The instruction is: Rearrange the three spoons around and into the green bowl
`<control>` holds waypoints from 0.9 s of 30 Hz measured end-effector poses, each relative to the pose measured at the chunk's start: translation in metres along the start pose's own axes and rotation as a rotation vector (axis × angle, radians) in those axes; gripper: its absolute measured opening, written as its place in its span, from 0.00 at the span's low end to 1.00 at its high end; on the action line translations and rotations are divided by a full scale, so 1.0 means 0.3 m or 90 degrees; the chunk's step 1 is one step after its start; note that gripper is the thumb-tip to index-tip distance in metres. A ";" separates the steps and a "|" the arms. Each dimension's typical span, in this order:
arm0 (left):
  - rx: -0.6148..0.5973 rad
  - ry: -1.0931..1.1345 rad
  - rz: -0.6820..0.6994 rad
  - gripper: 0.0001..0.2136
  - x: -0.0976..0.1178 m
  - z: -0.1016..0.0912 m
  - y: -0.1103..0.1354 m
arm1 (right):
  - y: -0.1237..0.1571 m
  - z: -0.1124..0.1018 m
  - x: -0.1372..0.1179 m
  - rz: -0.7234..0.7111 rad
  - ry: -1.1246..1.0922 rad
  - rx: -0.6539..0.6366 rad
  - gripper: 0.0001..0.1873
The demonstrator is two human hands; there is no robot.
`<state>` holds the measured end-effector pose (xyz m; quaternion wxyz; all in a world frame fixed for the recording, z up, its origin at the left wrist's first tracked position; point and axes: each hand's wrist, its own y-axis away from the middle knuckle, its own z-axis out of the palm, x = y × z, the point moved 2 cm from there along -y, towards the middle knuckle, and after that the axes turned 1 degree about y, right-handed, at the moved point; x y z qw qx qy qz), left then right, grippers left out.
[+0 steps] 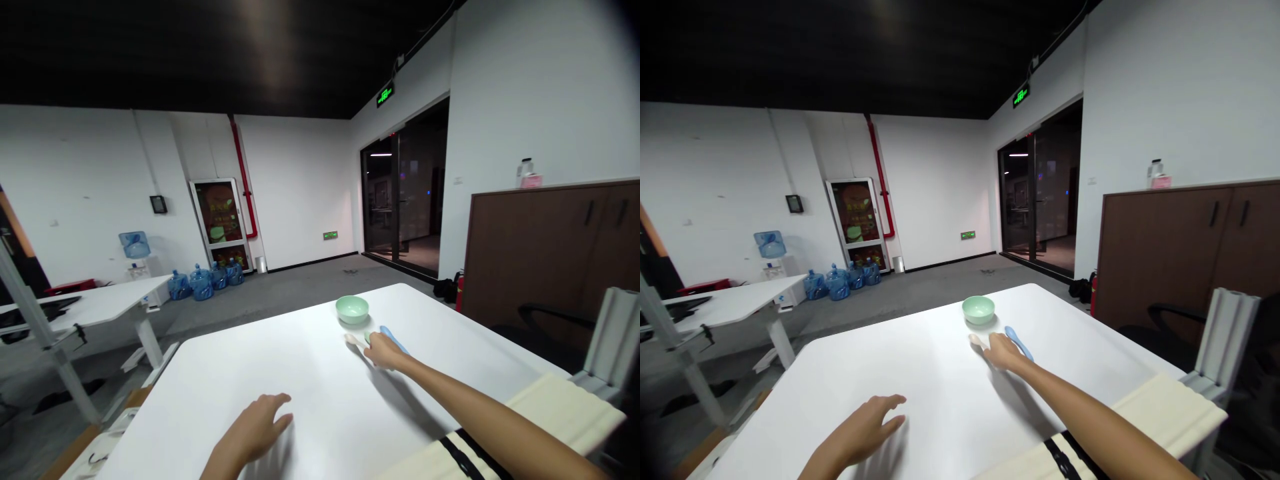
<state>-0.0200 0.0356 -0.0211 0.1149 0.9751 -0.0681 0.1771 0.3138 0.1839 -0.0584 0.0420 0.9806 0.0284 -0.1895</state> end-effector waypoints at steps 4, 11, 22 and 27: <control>-0.010 -0.005 -0.012 0.26 0.004 -0.003 0.001 | -0.002 -0.007 0.012 0.002 0.010 0.019 0.11; -0.010 -0.006 -0.012 0.25 0.009 -0.005 -0.002 | -0.006 -0.009 0.030 0.016 0.014 0.028 0.10; -0.015 -0.011 -0.011 0.25 0.009 -0.009 0.007 | -0.011 0.015 0.045 0.015 0.049 0.020 0.09; -0.015 -0.006 -0.009 0.25 0.011 -0.009 0.003 | -0.021 0.047 0.059 0.023 0.068 -0.003 0.06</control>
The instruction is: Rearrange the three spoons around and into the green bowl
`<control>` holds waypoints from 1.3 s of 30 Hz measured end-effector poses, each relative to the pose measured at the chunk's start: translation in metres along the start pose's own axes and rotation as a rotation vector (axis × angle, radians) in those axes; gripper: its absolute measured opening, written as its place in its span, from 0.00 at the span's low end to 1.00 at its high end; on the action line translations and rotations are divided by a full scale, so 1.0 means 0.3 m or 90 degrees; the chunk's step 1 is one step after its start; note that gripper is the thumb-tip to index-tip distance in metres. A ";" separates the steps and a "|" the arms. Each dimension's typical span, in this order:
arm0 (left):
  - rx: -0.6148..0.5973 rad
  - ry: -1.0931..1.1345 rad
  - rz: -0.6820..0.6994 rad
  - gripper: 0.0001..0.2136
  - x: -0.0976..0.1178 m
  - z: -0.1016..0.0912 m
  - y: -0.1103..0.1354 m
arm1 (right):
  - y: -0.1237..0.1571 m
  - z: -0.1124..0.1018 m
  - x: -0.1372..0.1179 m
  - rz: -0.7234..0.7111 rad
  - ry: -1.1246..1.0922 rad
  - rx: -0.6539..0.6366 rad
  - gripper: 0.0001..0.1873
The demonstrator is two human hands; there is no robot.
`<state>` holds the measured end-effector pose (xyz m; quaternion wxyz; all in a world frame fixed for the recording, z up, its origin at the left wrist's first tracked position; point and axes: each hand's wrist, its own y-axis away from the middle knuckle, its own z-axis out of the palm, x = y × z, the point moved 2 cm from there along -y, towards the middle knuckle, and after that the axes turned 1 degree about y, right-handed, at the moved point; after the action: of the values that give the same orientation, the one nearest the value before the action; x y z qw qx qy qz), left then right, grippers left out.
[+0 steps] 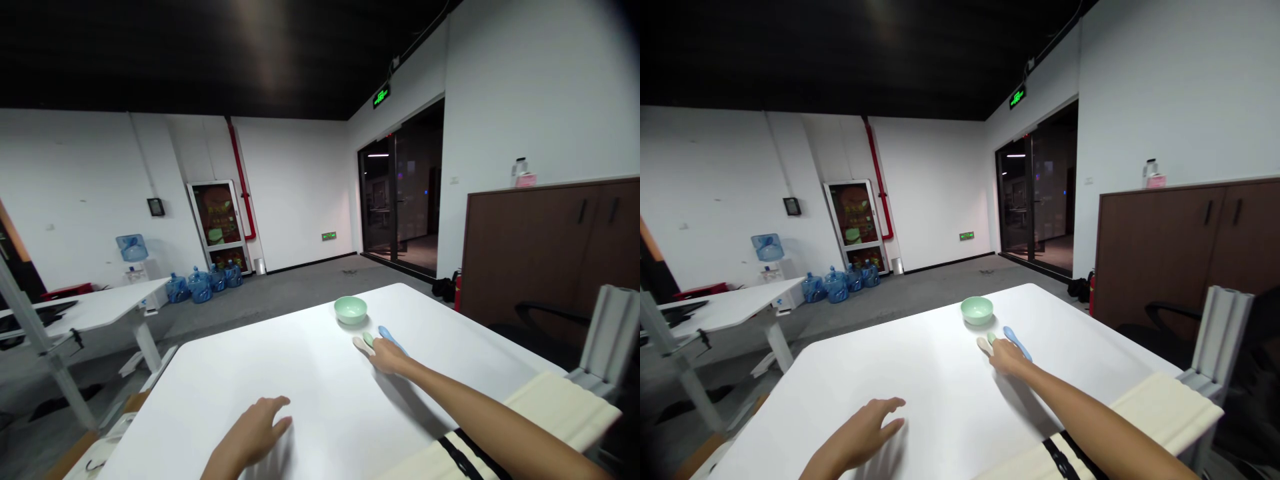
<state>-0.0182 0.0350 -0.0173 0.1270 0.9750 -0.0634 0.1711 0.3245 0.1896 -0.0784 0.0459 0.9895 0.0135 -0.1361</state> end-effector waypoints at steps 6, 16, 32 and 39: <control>-0.004 0.000 0.001 0.26 -0.010 0.005 -0.008 | -0.018 0.048 0.011 -0.016 0.027 -0.024 0.07; -0.005 -0.004 0.000 0.25 -0.006 0.009 -0.010 | -0.021 0.065 0.019 -0.022 0.024 -0.029 0.10; -0.003 0.001 0.000 0.26 0.000 0.008 -0.006 | -0.021 -0.029 0.054 0.039 0.050 0.038 0.12; -0.004 0.003 -0.001 0.27 -0.008 0.014 -0.012 | -0.023 -0.009 0.069 0.044 0.042 0.003 0.12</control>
<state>-0.0184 0.0375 -0.0227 0.1302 0.9742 -0.0630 0.1731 0.3449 0.1969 -0.0820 0.0475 0.9935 -0.0195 -0.1014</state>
